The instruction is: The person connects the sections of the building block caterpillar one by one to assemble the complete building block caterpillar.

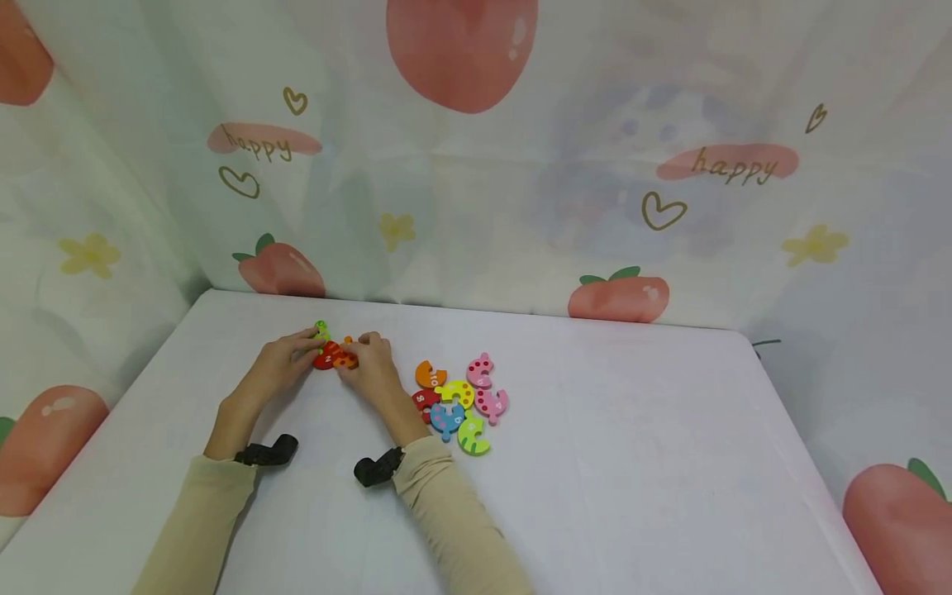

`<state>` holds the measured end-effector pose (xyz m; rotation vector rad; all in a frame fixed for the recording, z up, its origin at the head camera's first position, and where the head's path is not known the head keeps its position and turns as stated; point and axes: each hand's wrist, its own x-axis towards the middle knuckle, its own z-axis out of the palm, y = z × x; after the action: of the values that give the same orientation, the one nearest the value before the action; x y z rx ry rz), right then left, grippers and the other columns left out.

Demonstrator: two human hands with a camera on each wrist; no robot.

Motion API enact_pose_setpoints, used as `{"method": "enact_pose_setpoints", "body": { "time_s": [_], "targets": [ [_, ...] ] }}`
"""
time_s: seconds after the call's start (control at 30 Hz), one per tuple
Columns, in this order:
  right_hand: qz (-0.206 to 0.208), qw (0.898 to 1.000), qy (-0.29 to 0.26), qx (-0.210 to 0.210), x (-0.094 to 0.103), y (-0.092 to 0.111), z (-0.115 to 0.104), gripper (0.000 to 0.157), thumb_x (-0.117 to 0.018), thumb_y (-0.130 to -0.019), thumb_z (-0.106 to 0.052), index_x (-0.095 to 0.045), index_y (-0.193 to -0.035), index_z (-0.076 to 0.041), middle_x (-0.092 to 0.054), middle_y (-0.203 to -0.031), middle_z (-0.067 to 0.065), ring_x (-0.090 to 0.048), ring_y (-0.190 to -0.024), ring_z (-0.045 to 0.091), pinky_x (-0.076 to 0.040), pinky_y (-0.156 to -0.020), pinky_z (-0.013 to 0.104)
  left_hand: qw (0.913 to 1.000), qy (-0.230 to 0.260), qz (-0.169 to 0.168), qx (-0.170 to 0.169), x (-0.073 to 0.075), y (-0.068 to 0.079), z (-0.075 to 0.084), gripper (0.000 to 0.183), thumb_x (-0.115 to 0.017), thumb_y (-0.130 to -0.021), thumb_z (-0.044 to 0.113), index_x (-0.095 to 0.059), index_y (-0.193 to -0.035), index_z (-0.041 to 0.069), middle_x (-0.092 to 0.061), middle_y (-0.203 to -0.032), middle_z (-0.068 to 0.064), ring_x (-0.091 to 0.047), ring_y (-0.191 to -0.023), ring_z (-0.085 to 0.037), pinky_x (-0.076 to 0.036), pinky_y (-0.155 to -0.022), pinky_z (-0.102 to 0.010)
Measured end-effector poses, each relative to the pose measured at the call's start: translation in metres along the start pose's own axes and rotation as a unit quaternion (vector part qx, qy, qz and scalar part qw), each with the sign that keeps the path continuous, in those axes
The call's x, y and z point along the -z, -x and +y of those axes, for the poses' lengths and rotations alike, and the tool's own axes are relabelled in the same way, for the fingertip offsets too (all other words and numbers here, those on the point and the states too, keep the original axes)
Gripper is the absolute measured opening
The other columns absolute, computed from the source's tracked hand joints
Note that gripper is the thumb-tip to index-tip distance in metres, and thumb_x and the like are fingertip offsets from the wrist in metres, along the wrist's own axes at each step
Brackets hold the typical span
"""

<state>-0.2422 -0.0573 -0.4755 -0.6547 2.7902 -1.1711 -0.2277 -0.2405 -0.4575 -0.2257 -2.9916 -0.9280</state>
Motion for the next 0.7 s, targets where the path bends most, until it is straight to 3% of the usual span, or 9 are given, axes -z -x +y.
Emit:
{"method": "enact_pose_setpoints", "body": {
  "time_s": [0.27,0.47,0.7],
  "targets": [
    [0.003,1.0,-0.028,-0.005,-0.0054,0.0022,0.004,0.043,-0.068,-0.091,-0.022,-0.061,-0.132,-0.01,-0.049,-0.138,0.017,-0.047,-0.124,0.03,-0.045,-0.103,0.038,0.9999,-0.005,0.006,-0.012,0.0002,0.0006,-0.0021,0.034,-0.056,-0.097,0.01,-0.061,-0.129,0.001,-0.047,-0.146,-0.022,-0.041,-0.137,-0.043,-0.033,-0.112,-0.058],
    [0.01,1.0,-0.015,0.014,-0.0065,0.0043,0.0075,0.046,-0.069,-0.09,-0.024,-0.06,-0.133,-0.009,-0.048,-0.14,0.018,-0.046,-0.128,0.033,-0.042,-0.107,0.044,1.0,-0.008,0.002,-0.005,-0.0007,-0.0005,-0.0022,0.033,-0.056,-0.098,0.01,-0.061,-0.129,0.001,-0.046,-0.147,-0.022,-0.04,-0.138,-0.043,-0.032,-0.113,-0.058],
    [0.008,0.999,-0.033,-0.019,-0.0069,0.0083,0.0044,0.069,-0.07,-0.088,-0.028,-0.04,-0.146,-0.004,-0.038,-0.148,0.018,-0.038,-0.136,0.033,-0.039,-0.112,0.045,1.0,-0.004,-0.002,-0.005,-0.0001,-0.0014,-0.0026,0.033,-0.055,-0.098,0.01,-0.06,-0.129,0.0,-0.045,-0.148,-0.022,-0.039,-0.139,-0.043,-0.031,-0.114,-0.058]
  ]
}}
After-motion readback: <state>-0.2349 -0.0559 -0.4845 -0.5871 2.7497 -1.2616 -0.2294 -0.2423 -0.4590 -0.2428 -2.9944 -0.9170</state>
